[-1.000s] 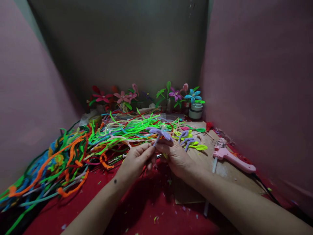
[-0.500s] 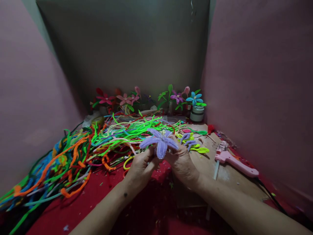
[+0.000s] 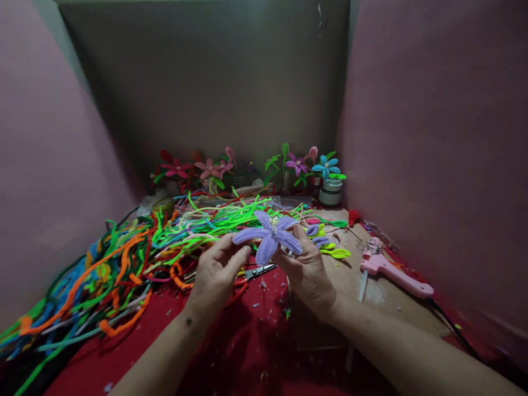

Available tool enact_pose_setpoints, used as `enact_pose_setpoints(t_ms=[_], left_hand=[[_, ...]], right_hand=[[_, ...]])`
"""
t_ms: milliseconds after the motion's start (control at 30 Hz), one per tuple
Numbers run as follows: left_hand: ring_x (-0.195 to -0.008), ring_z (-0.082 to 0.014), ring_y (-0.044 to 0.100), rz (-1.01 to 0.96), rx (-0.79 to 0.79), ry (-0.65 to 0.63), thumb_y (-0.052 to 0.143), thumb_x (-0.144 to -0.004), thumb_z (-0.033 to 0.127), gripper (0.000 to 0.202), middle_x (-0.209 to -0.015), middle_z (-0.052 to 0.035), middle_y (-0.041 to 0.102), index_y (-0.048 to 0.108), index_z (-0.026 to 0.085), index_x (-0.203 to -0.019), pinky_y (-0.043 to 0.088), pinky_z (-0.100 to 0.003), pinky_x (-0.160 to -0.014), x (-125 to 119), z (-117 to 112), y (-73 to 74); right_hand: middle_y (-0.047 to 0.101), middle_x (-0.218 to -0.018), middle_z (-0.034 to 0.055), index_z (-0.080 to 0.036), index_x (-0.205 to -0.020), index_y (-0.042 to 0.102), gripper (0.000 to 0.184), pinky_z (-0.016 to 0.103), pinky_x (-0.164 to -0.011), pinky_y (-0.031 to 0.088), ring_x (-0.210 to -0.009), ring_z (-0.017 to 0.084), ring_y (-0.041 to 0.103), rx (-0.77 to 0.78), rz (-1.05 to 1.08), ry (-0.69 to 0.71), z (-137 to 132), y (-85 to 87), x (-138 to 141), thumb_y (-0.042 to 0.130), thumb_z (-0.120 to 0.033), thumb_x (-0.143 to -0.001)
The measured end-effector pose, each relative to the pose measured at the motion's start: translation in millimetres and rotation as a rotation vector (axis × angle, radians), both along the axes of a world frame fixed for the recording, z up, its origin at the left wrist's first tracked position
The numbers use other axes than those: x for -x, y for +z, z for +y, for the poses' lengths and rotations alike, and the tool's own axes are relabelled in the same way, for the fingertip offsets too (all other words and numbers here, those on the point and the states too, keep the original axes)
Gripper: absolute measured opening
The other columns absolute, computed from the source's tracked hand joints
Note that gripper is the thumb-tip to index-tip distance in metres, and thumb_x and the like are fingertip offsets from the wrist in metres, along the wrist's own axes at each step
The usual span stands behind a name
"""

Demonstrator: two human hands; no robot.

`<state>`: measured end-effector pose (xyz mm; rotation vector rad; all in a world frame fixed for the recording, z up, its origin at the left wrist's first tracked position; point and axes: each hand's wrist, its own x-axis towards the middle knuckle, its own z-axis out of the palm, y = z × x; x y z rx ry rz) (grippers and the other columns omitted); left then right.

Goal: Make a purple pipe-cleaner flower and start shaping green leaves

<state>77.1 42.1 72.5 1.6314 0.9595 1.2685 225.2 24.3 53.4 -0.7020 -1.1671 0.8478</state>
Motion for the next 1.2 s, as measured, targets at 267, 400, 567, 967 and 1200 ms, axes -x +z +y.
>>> enact_pose_setpoints(t_ms=[267,400,567,967,1200], left_hand=[[-0.036,-0.0041,0.036,-0.345,0.468,-0.4,0.072,-0.063,0.044,0.038,-0.045,0.0035,0.045,0.052,0.013,-0.056,0.028,-0.017,-0.035,-3.5,-16.0,9.7],[-0.037,-0.0036,0.038,-0.325,0.46,-0.358,0.07,-0.069,0.03,0.022,-0.047,0.0046,0.047,0.057,0.013,-0.065,0.028,-0.016,-0.037,-9.7,-20.2,6.3],[-0.039,-0.0035,0.039,-0.235,0.353,-0.277,0.068,-0.071,0.027,0.015,-0.05,0.0038,0.05,0.061,0.014,-0.068,0.031,-0.015,-0.038,-8.9,-17.6,3.7],[-0.043,-0.0059,0.043,-0.297,0.3,-0.248,0.071,-0.065,0.047,0.035,-0.056,0.0025,0.053,0.061,0.016,-0.076,0.035,-0.016,-0.038,6.3,-7.6,14.4],[-0.038,-0.0037,0.032,-0.321,0.286,-0.209,0.061,-0.079,0.037,0.031,-0.046,0.0066,0.039,0.046,0.016,-0.061,0.027,-0.015,-0.036,9.8,-9.5,21.9]], right_hand=[[0.055,-0.099,0.0034,-0.023,-0.067,0.066,0.015,0.037,-0.091,0.034,-0.099,0.021,0.047,-0.142,-0.308,-0.235,1.3,-10.9,-1.1,0.06,-0.026,-0.08],[0.054,-0.101,0.003,-0.023,-0.069,0.066,0.014,0.037,-0.089,0.036,-0.1,0.021,0.046,-0.145,-0.358,-0.235,1.5,-14.7,-0.6,0.06,-0.027,-0.08],[0.054,-0.1,0.0034,-0.023,-0.074,0.068,0.012,0.037,-0.089,0.037,-0.1,0.021,0.048,-0.132,-0.352,-0.21,0.5,-13.8,-0.4,0.059,-0.027,-0.081],[0.058,-0.098,0.0027,-0.023,-0.07,0.067,0.013,0.036,-0.091,0.035,-0.102,0.02,0.048,-0.128,-0.321,-0.188,-0.5,-12.0,-0.3,0.06,-0.025,-0.081],[0.059,-0.096,0.0026,-0.023,-0.067,0.065,0.015,0.037,-0.091,0.035,-0.1,0.02,0.049,-0.142,-0.341,-0.178,-1.9,-9.7,0.0,0.059,-0.024,-0.081]])
